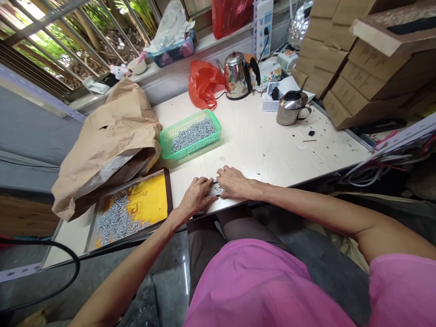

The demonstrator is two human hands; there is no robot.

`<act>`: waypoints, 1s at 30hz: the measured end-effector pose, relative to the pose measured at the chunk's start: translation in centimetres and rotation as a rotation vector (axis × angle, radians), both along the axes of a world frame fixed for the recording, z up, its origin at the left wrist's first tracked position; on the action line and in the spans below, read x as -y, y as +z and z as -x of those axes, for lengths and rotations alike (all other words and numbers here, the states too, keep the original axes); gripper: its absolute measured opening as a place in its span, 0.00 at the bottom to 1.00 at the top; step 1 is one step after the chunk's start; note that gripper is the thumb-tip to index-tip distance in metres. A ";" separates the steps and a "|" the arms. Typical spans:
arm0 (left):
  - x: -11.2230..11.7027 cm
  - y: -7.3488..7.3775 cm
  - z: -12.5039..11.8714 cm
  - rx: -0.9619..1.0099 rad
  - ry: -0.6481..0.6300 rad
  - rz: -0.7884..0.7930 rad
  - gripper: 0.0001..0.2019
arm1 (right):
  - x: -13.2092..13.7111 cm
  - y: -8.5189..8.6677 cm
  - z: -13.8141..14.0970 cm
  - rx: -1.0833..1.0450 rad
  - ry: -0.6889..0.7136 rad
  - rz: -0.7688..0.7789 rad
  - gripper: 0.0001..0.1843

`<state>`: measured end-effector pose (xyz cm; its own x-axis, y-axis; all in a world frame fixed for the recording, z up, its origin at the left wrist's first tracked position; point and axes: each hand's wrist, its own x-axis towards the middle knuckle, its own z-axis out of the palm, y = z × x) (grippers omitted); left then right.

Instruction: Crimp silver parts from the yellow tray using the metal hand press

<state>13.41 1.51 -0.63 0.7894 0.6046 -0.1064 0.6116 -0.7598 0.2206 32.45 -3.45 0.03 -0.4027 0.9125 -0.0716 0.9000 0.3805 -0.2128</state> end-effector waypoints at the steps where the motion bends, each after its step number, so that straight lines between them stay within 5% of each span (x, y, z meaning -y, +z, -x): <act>1: -0.1 -0.1 0.1 0.009 0.001 0.007 0.22 | 0.0 0.1 0.0 -0.001 0.011 0.004 0.17; 9: -0.4 -0.7 -0.5 0.074 0.155 -0.008 0.10 | -1.4 -1.1 0.1 -0.056 0.065 0.012 0.08; 15: 0.0 -0.4 -0.7 0.048 0.172 -0.059 0.14 | -1.7 -0.8 -0.2 -0.024 0.042 -0.015 0.10; 20: 3.1 -1.4 -0.4 0.154 0.182 -0.162 0.23 | -3.6 -0.2 -1.8 -0.087 0.181 0.024 0.21; 25: 7.4 -2.8 -0.8 0.293 0.104 -0.112 0.21 | -5.5 -1.4 -2.0 -0.067 0.036 -0.031 0.11; 30: 8.4 -3.0 -1.3 0.354 0.121 -0.042 0.20 | -7.1 -1.0 -0.8 0.009 -0.043 -0.107 0.09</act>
<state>14.69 -6.88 -3.59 0.6951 0.6941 0.1873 0.5894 -0.6994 0.4043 33.22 3.65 -1.00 -0.3625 0.9317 0.0239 0.9178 0.3613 -0.1647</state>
